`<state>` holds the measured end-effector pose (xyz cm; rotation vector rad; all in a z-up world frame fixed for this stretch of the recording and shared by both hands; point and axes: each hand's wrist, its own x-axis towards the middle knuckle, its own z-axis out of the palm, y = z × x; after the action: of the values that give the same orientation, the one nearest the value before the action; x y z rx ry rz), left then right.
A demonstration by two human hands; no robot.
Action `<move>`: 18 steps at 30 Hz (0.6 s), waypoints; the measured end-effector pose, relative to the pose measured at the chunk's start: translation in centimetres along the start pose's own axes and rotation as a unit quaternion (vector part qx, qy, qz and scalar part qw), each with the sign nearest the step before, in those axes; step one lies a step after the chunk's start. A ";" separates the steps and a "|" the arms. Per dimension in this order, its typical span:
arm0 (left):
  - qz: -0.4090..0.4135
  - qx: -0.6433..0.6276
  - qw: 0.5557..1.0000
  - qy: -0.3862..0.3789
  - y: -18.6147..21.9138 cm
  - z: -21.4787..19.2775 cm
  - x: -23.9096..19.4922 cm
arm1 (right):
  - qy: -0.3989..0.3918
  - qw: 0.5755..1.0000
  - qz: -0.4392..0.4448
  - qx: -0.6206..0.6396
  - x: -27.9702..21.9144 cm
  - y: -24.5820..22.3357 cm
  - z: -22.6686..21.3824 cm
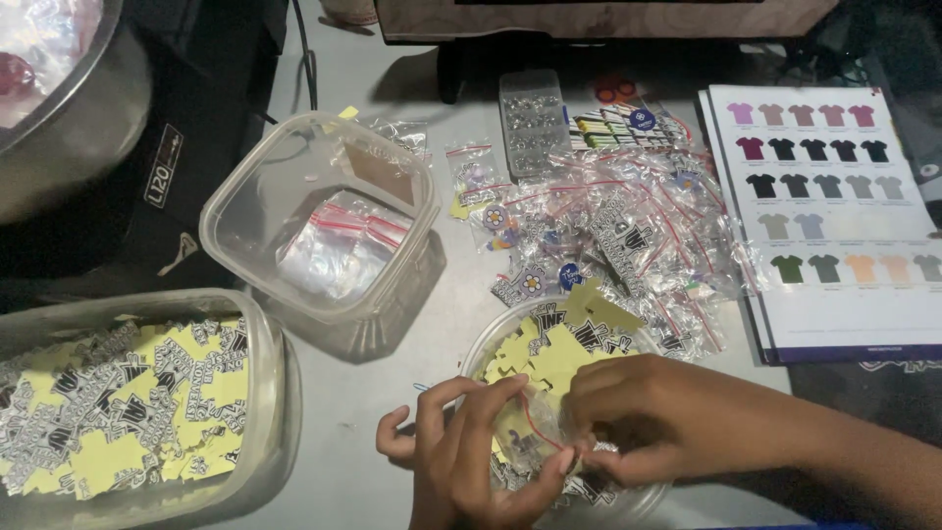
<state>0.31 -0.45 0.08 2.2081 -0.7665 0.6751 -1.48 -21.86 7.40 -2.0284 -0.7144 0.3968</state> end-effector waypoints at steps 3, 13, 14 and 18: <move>-0.014 -0.009 1.000 -0.024 -0.1 -0.2 -0.2 | 0.033 0.997 0.065 0.021 -0.4 -0.2 -0.6; -0.017 -0.034 0.999 -0.036 0.1 -0.7 -0.2 | 0.115 0.959 0.193 0.170 -1.7 1.3 -1.3; -0.010 -0.033 0.999 -0.031 0.0 -0.6 -0.2 | 0.106 0.960 0.182 0.182 -1.6 1.0 -1.5; -0.021 -0.033 0.998 -0.053 -0.2 -0.6 -0.4 | 0.112 0.951 0.174 0.231 -1.6 1.5 -1.6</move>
<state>-0.02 0.23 0.11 2.2069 -0.7821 0.5070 -1.41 -24.51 6.94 -1.7070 -0.1013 0.4762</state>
